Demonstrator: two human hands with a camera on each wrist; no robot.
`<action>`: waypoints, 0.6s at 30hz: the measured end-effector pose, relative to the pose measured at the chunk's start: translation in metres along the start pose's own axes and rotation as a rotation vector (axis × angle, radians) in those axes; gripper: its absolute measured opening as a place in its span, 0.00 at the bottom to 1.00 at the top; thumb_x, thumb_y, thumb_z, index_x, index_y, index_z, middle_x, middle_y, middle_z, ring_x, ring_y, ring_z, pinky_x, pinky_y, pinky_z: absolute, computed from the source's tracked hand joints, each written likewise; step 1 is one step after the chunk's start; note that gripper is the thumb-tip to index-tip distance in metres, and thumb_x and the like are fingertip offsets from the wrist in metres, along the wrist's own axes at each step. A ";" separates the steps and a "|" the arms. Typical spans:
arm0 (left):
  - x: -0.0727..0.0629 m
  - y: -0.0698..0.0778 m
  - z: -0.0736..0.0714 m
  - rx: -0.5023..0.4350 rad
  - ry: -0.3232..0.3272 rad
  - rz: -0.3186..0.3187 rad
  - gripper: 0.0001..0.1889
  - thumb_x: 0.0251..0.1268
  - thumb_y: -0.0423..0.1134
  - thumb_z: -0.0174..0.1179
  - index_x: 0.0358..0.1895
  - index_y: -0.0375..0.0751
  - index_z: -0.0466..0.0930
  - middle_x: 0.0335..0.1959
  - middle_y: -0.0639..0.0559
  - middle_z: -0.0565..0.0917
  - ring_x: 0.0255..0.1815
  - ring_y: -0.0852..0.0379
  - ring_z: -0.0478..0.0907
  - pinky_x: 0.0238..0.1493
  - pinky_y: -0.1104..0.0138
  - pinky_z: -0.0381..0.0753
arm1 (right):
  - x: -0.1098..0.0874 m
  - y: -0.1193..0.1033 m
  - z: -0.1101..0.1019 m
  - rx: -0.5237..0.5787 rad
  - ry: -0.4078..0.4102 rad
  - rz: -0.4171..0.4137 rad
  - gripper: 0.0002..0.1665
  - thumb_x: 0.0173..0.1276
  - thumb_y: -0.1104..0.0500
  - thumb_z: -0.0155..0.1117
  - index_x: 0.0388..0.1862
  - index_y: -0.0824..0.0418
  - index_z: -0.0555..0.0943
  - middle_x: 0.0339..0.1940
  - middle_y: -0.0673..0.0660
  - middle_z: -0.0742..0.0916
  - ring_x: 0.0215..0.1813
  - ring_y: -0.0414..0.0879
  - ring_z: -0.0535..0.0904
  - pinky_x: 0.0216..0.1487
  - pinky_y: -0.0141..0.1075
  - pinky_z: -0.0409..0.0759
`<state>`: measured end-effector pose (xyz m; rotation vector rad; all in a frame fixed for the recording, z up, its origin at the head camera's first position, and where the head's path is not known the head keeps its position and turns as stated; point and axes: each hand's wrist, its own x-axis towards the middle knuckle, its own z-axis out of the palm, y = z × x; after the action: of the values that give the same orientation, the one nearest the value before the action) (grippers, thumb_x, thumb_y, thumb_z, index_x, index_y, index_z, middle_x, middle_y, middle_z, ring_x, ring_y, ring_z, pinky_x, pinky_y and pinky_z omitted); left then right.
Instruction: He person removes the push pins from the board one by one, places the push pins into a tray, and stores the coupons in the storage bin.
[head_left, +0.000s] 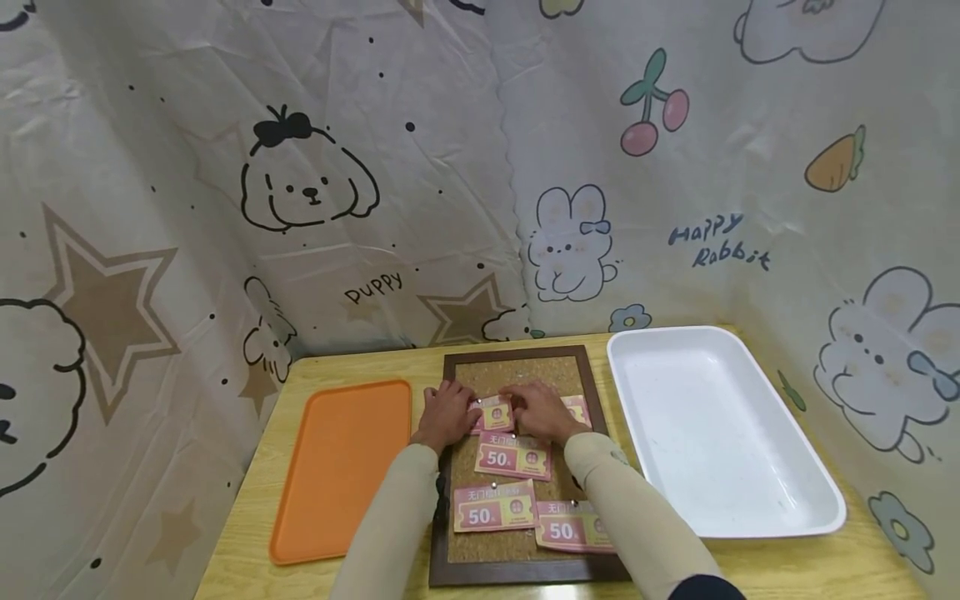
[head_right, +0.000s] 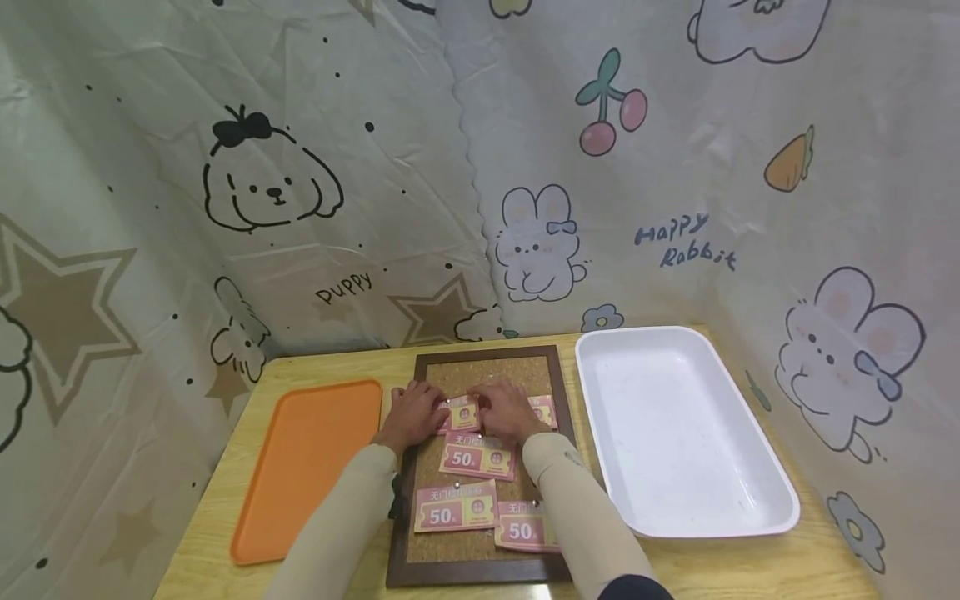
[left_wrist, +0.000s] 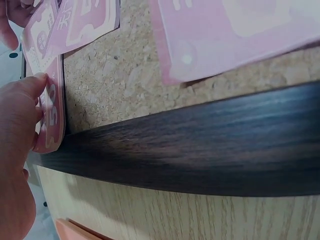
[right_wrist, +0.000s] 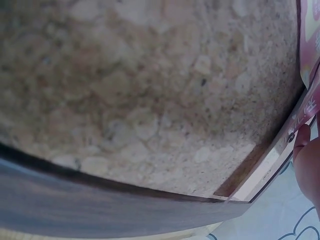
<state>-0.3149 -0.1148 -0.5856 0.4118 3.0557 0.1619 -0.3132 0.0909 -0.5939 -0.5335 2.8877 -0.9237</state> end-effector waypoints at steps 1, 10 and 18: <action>0.000 0.000 0.000 -0.007 0.005 0.000 0.20 0.68 0.57 0.55 0.55 0.49 0.79 0.55 0.49 0.79 0.58 0.49 0.70 0.62 0.48 0.61 | 0.000 0.000 0.000 0.007 -0.002 0.005 0.25 0.62 0.59 0.58 0.59 0.47 0.80 0.40 0.45 0.85 0.51 0.44 0.75 0.60 0.49 0.67; 0.003 0.000 0.005 -0.061 0.014 -0.020 0.18 0.67 0.54 0.57 0.52 0.49 0.80 0.54 0.49 0.79 0.57 0.49 0.69 0.60 0.47 0.61 | -0.001 0.001 0.003 0.037 -0.017 0.003 0.21 0.63 0.53 0.62 0.57 0.48 0.81 0.36 0.43 0.84 0.44 0.42 0.73 0.56 0.47 0.67; 0.007 0.000 0.010 -0.134 0.050 -0.007 0.15 0.68 0.51 0.58 0.52 0.49 0.81 0.52 0.49 0.79 0.55 0.49 0.70 0.56 0.50 0.61 | 0.001 0.002 0.003 0.058 0.007 -0.015 0.18 0.61 0.55 0.63 0.52 0.49 0.83 0.33 0.42 0.83 0.39 0.40 0.74 0.49 0.43 0.70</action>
<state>-0.3205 -0.1120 -0.5953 0.3938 3.0707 0.3795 -0.3144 0.0902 -0.5975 -0.5489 2.8566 -1.0105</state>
